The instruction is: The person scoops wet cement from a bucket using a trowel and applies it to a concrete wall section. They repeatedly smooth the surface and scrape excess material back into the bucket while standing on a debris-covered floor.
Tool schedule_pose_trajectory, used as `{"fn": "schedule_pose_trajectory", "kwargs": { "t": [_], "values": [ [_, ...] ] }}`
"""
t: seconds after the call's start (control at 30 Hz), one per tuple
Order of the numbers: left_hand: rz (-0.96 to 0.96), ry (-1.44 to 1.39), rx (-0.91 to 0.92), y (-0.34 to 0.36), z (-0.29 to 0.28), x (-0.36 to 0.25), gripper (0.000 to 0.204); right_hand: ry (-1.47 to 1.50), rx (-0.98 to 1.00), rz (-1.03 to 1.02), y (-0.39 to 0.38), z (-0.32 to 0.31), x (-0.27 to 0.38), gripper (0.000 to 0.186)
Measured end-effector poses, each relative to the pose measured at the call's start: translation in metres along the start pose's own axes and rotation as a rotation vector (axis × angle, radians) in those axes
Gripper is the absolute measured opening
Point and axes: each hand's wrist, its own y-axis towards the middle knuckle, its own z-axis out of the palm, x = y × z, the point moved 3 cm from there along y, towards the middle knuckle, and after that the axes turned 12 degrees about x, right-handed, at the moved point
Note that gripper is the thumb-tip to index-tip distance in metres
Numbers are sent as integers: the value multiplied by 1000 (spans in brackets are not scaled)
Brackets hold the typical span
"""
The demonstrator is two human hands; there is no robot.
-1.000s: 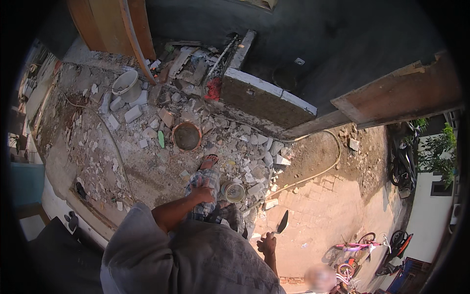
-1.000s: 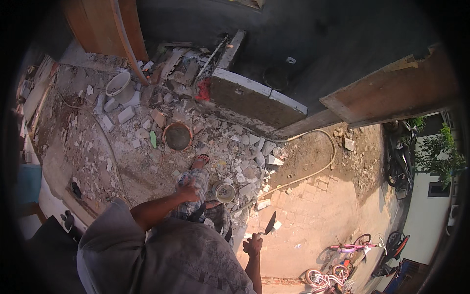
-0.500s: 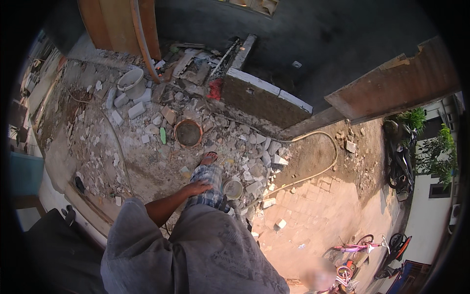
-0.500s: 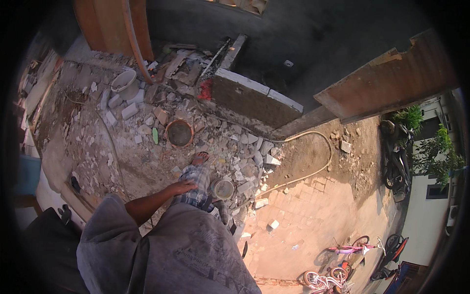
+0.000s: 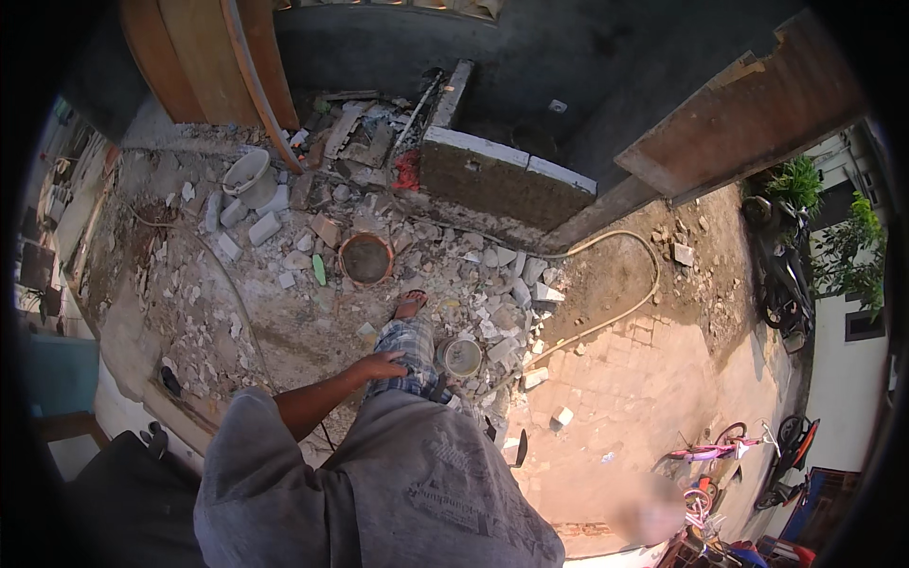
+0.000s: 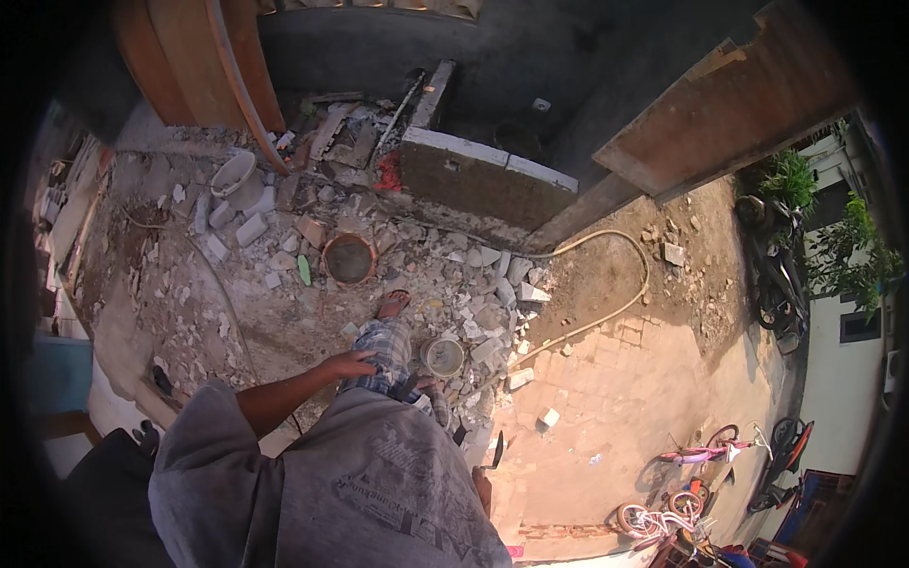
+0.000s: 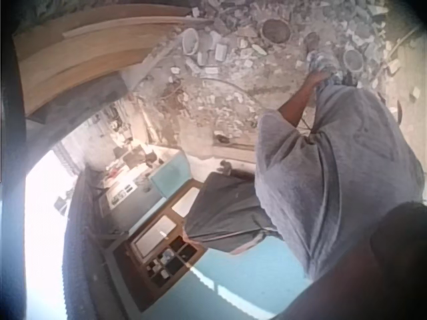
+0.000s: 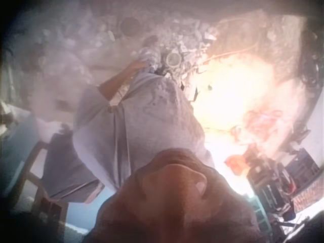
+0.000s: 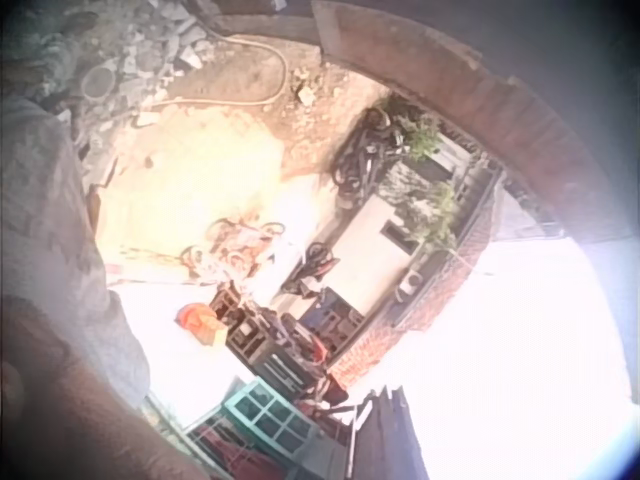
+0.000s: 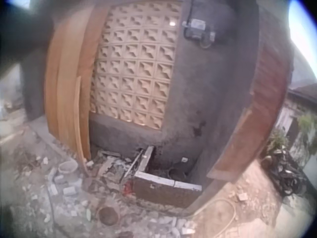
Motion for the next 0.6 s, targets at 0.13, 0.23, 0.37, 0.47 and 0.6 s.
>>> {"fn": "schedule_pose_trajectory", "kwargs": {
  "t": [0.13, 0.23, 0.37, 0.47, 0.6],
  "values": [
    [53, 221, -153, 6, 6, -7, 78, 3, 1, 3, -2, 5, -10, 44],
    [147, 362, -173, -3, 6, -22, 70, 6, 0, 5, -3, 8, -18, 45],
    [190, 504, -36, -13, 8, -47, 55, -10, 4, 12, -3, 12, -32, 48],
    [242, 642, -40, -15, 13, -66, 49, -36, 5, 18, -2, 19, -45, 50],
    [158, 791, -51, -17, 15, -78, 44, -166, -17, 26, -4, 34, -62, 52]
  ]
}}
